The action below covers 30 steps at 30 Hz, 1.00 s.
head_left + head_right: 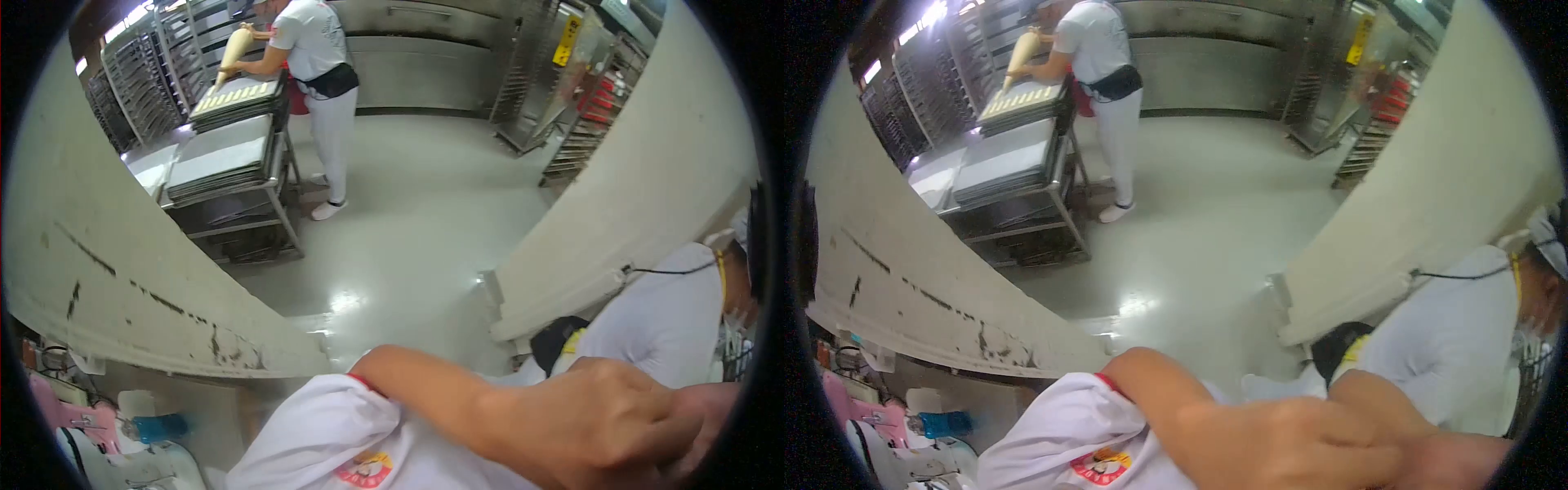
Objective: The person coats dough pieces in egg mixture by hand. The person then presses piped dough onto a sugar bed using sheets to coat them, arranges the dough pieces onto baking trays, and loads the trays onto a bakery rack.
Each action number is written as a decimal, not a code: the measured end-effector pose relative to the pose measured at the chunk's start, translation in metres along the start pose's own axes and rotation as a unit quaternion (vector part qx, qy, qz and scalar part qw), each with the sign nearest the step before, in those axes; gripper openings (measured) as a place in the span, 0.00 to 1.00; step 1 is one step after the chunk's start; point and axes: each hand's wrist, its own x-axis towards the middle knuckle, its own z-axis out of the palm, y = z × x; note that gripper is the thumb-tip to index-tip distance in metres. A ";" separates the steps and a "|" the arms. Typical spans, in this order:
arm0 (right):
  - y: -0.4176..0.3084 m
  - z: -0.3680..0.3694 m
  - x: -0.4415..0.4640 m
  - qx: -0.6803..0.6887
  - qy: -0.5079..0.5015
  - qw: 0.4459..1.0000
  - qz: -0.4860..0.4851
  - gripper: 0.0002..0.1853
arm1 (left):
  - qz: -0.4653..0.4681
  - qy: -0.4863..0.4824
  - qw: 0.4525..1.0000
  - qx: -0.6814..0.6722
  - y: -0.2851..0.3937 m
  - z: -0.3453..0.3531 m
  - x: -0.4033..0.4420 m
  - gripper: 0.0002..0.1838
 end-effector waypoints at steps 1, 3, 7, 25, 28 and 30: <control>0.006 0.009 -0.007 -0.006 0.006 1.000 0.007 0.22 | -0.024 0.002 1.000 0.006 -0.009 -0.016 -0.003 0.07; 0.024 0.030 -0.021 -0.009 0.017 0.999 0.028 0.23 | 0.035 -0.018 0.998 0.049 -0.031 -0.056 -0.003 0.07; 0.068 0.072 -0.048 -0.010 0.032 0.999 0.015 0.23 | 0.107 -0.008 0.976 0.191 -0.072 -0.105 -0.009 0.03; 0.255 0.226 -0.185 0.100 0.107 0.988 0.054 0.26 | 0.343 0.304 0.560 0.690 -0.089 -0.311 0.020 0.13; 0.303 0.250 -0.209 0.138 0.104 0.985 0.031 0.27 | 0.362 0.298 0.526 0.709 -0.120 -0.343 0.010 0.12; 0.302 0.300 -0.216 0.148 0.164 0.971 0.096 0.21 | 0.282 0.353 0.430 0.782 -0.146 -0.371 0.002 0.13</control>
